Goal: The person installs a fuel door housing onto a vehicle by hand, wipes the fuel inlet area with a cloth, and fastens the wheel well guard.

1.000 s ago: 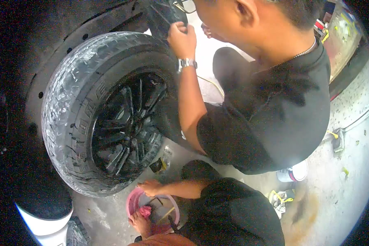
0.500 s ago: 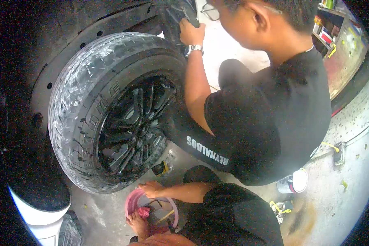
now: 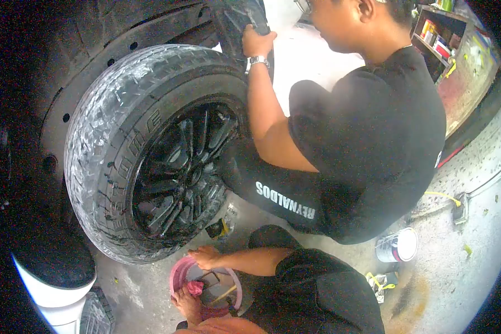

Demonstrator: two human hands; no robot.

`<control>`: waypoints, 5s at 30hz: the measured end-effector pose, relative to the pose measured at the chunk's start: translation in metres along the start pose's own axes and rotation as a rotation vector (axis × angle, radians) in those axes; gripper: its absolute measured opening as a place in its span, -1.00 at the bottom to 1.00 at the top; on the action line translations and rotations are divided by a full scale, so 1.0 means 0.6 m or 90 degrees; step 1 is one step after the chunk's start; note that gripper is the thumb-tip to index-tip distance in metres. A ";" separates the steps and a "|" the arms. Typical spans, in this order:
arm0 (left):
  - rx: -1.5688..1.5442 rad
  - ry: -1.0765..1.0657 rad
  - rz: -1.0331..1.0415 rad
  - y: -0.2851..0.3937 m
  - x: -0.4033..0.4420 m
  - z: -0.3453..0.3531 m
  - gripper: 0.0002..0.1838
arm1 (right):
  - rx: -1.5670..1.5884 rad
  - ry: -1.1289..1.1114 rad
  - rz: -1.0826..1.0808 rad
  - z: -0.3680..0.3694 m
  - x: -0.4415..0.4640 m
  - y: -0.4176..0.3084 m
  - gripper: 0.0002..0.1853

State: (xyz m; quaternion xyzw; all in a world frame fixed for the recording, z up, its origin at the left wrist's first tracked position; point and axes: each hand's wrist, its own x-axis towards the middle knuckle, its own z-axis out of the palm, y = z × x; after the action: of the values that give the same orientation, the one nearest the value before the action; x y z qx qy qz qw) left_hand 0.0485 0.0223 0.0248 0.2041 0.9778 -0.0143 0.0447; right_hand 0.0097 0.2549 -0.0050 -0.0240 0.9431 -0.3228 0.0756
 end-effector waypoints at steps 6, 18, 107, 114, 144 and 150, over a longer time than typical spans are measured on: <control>0.008 -0.009 0.011 -0.012 0.000 0.016 -0.47 | -0.001 -0.047 0.033 -0.025 -0.002 -0.012 -0.51; 0.020 -0.038 0.012 -0.020 -0.002 0.022 -0.36 | 0.021 -0.032 0.008 -0.014 0.000 -0.003 -0.50; -0.001 0.040 -0.017 -0.011 0.000 0.031 -0.45 | 0.021 -0.081 0.009 -0.022 0.015 -0.007 -0.42; -0.032 0.063 -0.008 -0.011 -0.005 0.034 -0.45 | 0.033 -0.080 0.025 -0.011 0.019 -0.003 -0.41; -0.019 -0.092 -0.016 -0.031 -0.011 0.000 -0.47 | -0.143 -0.153 0.080 -0.034 0.070 -0.074 -0.43; 0.075 -0.004 -0.019 -0.046 -0.023 0.042 -0.56 | -0.114 -0.130 -0.009 -0.012 0.090 -0.077 -0.45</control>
State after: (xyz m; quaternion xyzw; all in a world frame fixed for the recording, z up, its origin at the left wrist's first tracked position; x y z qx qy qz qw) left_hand 0.0521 -0.0099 0.0011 0.1919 0.9781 -0.0728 0.0352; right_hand -0.0451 0.2175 0.0217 -0.0701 0.9553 -0.2340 0.1666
